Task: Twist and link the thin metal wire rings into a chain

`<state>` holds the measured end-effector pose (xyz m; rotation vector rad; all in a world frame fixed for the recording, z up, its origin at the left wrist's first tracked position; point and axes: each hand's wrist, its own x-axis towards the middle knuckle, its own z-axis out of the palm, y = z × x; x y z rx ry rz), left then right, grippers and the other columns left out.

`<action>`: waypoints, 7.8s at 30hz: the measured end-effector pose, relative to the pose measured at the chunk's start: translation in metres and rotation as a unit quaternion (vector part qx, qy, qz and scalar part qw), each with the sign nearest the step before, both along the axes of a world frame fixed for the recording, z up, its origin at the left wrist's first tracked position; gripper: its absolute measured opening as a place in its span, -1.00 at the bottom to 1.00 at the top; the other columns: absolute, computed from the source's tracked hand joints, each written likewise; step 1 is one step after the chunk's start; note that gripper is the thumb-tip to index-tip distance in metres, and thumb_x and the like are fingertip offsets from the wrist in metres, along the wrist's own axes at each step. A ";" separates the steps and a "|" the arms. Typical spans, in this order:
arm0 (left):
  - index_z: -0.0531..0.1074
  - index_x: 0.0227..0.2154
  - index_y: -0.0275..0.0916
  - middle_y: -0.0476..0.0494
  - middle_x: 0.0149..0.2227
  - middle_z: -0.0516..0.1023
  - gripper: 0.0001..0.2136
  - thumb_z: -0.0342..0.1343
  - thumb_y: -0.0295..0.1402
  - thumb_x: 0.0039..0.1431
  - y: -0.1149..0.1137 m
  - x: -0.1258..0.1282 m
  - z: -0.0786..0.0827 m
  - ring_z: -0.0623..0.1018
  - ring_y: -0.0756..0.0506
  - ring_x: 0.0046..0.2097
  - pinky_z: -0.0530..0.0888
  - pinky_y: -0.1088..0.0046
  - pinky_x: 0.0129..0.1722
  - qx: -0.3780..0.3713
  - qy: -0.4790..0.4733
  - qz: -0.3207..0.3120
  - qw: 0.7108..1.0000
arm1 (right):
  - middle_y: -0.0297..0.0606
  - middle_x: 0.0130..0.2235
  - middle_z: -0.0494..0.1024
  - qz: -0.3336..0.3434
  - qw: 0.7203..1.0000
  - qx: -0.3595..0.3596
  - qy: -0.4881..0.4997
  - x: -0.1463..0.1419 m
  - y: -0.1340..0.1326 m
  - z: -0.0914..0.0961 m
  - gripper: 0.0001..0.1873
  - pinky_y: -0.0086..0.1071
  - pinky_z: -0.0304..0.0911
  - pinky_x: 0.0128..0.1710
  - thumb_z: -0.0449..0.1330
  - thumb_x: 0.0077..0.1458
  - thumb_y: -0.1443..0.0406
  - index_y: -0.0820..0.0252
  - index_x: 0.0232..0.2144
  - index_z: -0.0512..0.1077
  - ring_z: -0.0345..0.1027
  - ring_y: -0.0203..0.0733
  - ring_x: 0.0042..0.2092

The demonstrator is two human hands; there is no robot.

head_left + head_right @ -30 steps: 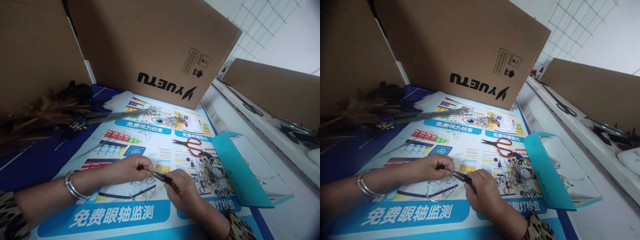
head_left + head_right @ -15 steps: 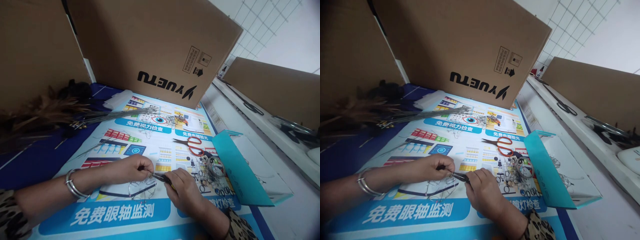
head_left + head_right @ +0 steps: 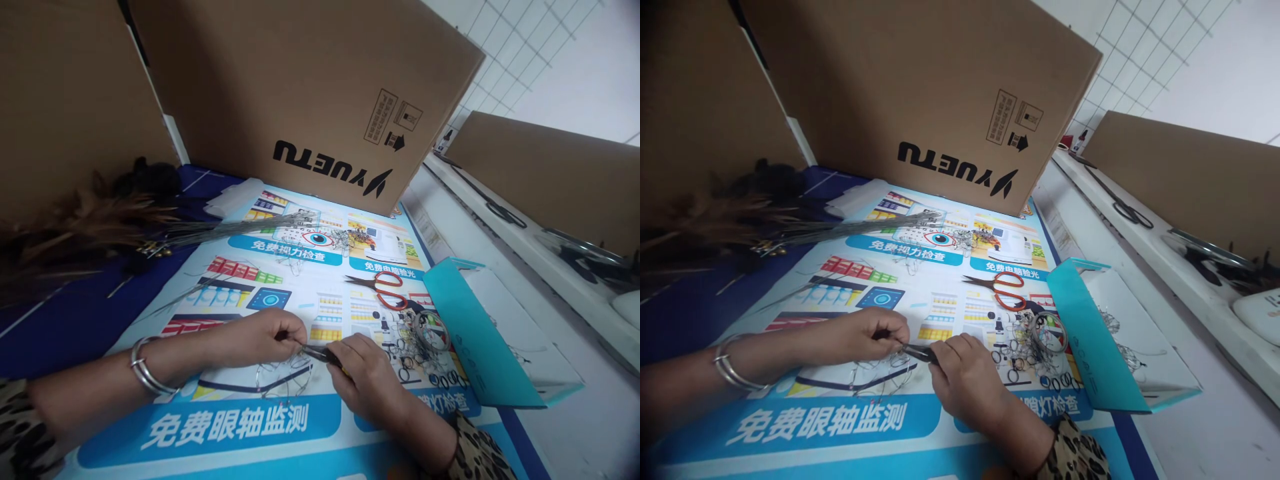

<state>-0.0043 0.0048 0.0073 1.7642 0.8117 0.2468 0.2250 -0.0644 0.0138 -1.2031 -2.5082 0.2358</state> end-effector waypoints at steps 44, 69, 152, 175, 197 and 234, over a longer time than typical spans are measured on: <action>0.38 -0.49 -0.29 0.05 -0.55 0.28 -0.88 -0.05 -0.43 0.04 -0.004 0.004 0.000 0.22 0.05 -0.50 0.18 0.57 -0.50 -0.004 -0.033 0.033 0.999 | -0.25 -0.35 0.44 -0.044 0.988 -0.114 0.093 0.001 0.001 -0.001 -0.79 -0.40 0.19 -0.34 0.11 0.05 0.37 0.20 -0.20 0.38 0.30 -0.20 -0.32; 0.32 -0.53 -0.26 0.05 -0.56 0.25 -0.89 -0.07 -0.48 0.04 -0.010 0.005 -0.003 0.24 0.03 -0.48 0.15 0.55 -0.50 0.131 0.010 0.051 0.990 | -0.10 -0.28 0.47 -0.055 0.998 -0.037 -0.021 -0.005 -0.007 0.003 -0.78 -0.24 0.26 -0.22 0.05 0.13 0.36 0.28 -0.17 0.39 0.29 -0.08 -0.24; 0.40 -0.41 -0.29 0.07 -0.55 0.18 -0.76 0.07 -0.18 0.13 0.002 -0.007 0.004 0.12 0.04 -0.49 0.07 0.55 -0.52 -0.164 -0.100 -0.068 0.979 | -0.17 -0.30 0.44 0.029 0.987 -0.080 0.139 0.002 0.001 -0.008 -0.76 -0.34 0.23 -0.28 0.10 0.09 0.35 0.22 -0.15 0.36 0.29 -0.17 -0.27; 0.39 -0.44 -0.29 0.06 -0.54 0.20 -0.82 0.05 -0.26 0.10 0.002 -0.006 0.000 0.14 0.04 -0.50 0.09 0.56 -0.53 -0.147 -0.076 -0.072 0.984 | -0.11 -0.32 0.48 0.063 0.996 -0.016 0.063 0.000 -0.002 -0.005 -0.71 -0.31 0.26 -0.34 0.02 0.16 0.33 0.29 -0.07 0.31 0.31 -0.13 -0.32; 0.35 -0.45 -0.28 0.05 -0.52 0.24 -0.80 0.03 -0.24 0.13 0.001 -0.003 0.002 0.19 0.02 -0.47 0.13 0.54 -0.46 -0.120 -0.100 -0.024 0.987 | -0.23 -0.36 0.42 -0.020 0.983 -0.117 0.143 -0.002 -0.001 0.002 -0.83 -0.39 0.24 -0.33 0.07 0.11 0.33 0.21 -0.22 0.38 0.29 -0.21 -0.32; 0.35 -0.46 -0.28 0.07 -0.56 0.22 -0.76 0.08 -0.18 0.07 -0.005 0.003 0.006 0.15 0.05 -0.53 0.09 0.54 -0.53 -0.144 -0.106 0.068 0.981 | 0.12 -0.08 0.36 -0.094 0.983 -0.025 -0.157 -0.011 -0.028 0.030 -0.22 0.10 0.21 -0.17 0.30 -0.16 -0.02 0.34 0.02 0.29 0.17 0.25 -0.07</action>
